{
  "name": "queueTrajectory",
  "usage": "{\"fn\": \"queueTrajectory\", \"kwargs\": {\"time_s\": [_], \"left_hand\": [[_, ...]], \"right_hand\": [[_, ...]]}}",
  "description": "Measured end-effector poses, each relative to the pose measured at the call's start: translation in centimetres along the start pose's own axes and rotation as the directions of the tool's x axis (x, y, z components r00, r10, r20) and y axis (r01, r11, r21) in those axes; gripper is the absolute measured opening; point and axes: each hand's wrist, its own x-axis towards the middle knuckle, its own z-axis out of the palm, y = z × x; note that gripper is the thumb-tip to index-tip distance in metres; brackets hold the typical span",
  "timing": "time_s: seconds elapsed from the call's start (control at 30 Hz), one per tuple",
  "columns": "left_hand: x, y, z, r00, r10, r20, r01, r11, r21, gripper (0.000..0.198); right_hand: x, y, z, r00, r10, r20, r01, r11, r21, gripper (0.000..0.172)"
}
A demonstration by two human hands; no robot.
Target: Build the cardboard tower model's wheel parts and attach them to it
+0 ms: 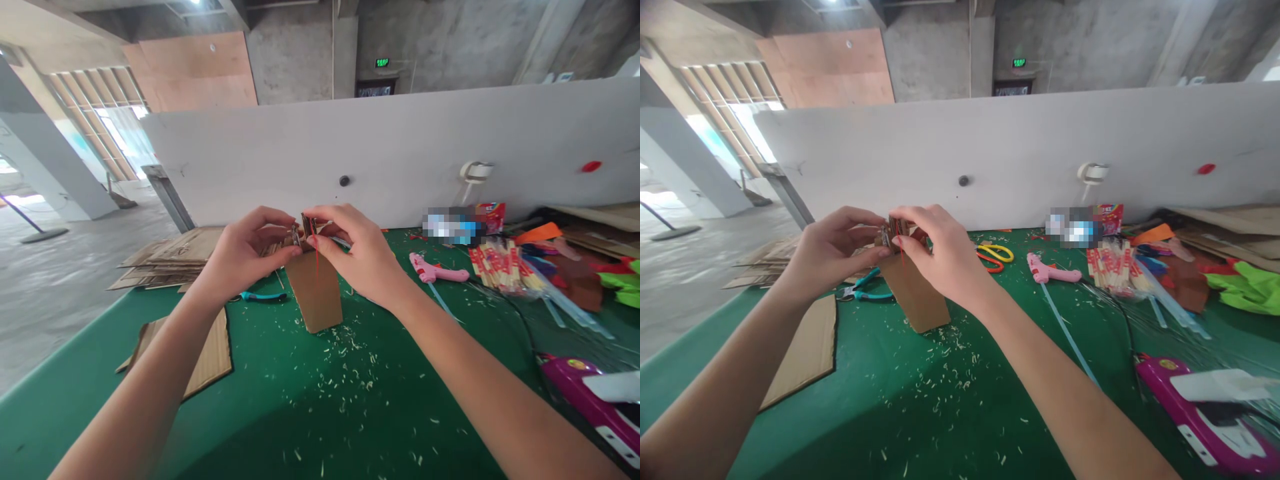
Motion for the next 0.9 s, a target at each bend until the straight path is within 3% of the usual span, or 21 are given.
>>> {"fn": "queueTrajectory", "kwargs": {"time_s": [0.17,0.33,0.63,0.9], "left_hand": [[0.0,-0.1,-0.1,0.999,0.037,-0.016,-0.036,0.997,0.065,0.034],[0.0,-0.1,-0.1,0.995,0.098,-0.019,-0.094,0.984,0.149,0.052],[-0.1,1.3,-0.2,0.993,0.108,0.039,-0.115,0.923,0.367,0.046],[0.0,1.2,-0.3,0.982,0.188,0.002,-0.176,0.917,0.358,0.033]], "right_hand": [[0.1,0.2,-0.1,0.999,0.038,0.019,-0.039,0.997,0.06,0.038],[0.2,0.2,-0.2,0.998,0.061,0.016,-0.062,0.996,0.064,0.032],[0.1,0.1,0.3,0.997,0.08,-0.016,-0.078,0.993,0.088,0.025],[0.0,-0.2,0.4,0.997,0.069,0.018,-0.071,0.995,0.077,0.028]]}}
